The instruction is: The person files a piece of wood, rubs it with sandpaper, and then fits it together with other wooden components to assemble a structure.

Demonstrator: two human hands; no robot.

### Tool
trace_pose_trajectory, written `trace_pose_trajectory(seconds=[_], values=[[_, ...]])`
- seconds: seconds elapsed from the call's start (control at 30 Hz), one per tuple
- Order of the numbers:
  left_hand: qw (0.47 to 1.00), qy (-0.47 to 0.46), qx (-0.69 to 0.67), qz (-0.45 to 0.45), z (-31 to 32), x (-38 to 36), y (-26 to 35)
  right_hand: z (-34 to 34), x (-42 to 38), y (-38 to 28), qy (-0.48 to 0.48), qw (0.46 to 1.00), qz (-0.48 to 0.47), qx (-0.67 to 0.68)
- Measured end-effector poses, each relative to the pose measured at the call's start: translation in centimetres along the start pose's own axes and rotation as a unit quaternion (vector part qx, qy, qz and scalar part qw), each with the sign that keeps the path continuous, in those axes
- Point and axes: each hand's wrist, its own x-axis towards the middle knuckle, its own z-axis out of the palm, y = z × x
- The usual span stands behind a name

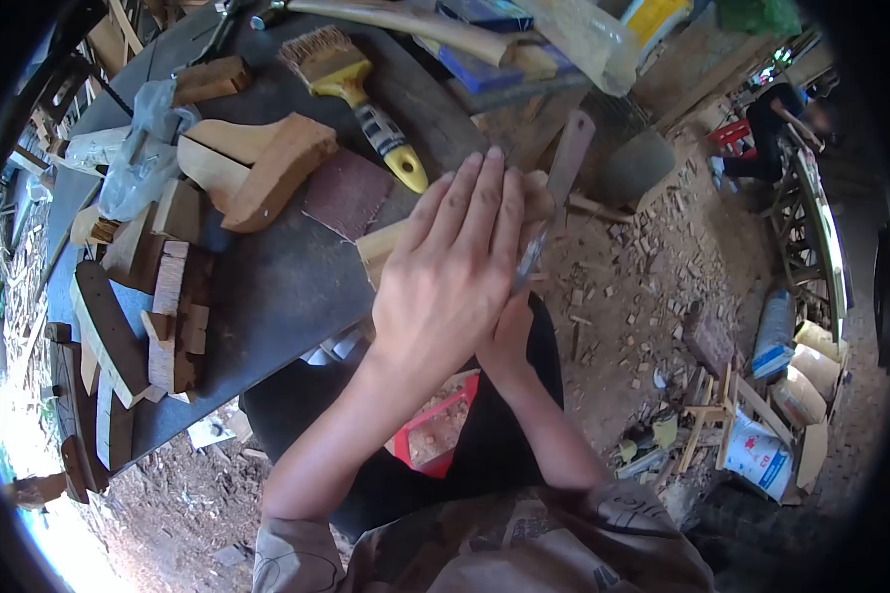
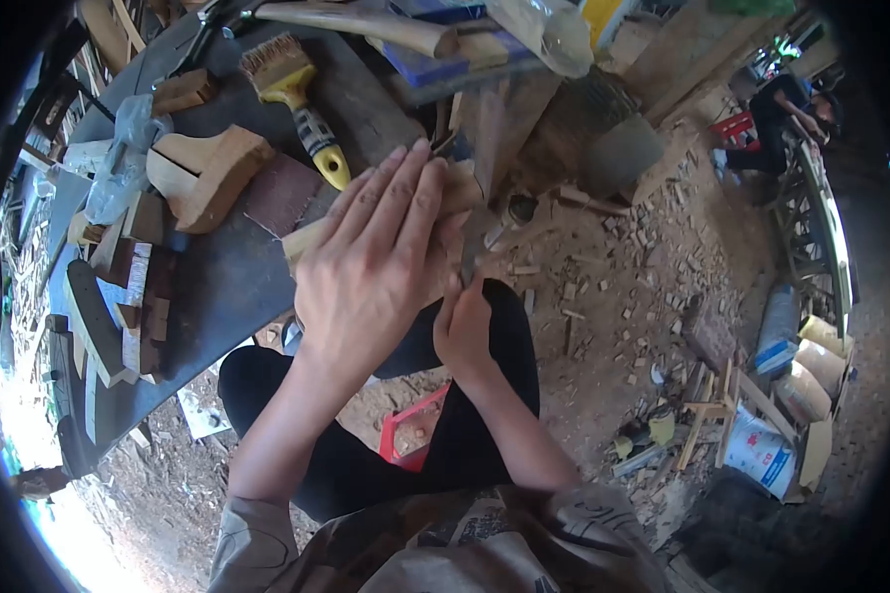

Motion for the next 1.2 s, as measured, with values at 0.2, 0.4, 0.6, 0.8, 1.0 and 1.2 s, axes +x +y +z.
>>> trace_pose_trajectory(seconds=[0.2, 0.4, 0.6, 0.8, 1.0, 1.2], values=[[1.000, -0.006, -0.012, -0.002, -0.2, -0.3, 0.4, -1.0, 2.0, -0.4, -0.030, 0.992, 0.099, 0.065], [1.000, -0.001, -0.002, 0.002, 0.0, -0.1, 0.1, -0.6, 0.9, 0.2, -0.026, 0.996, 0.072, 0.045], [1.000, -0.017, 0.006, 0.007, -0.5, 0.0, -0.1, -0.1, -1.0, 1.4, -0.018, 0.998, 0.060, -0.011], [1.000, -0.011, -0.004, 0.001, -0.4, 0.3, 0.1, -0.6, 0.3, 0.9, -0.032, 0.996, 0.074, -0.026], [0.999, -0.022, -0.027, -0.014, -0.8, 0.3, 0.4, -1.0, 0.8, 0.7, -0.008, 0.998, 0.058, 0.007], [1.000, -0.021, 0.000, 0.002, -0.4, 0.1, -0.2, 0.2, -3.7, 1.9, -0.051, 0.991, 0.115, -0.037]])
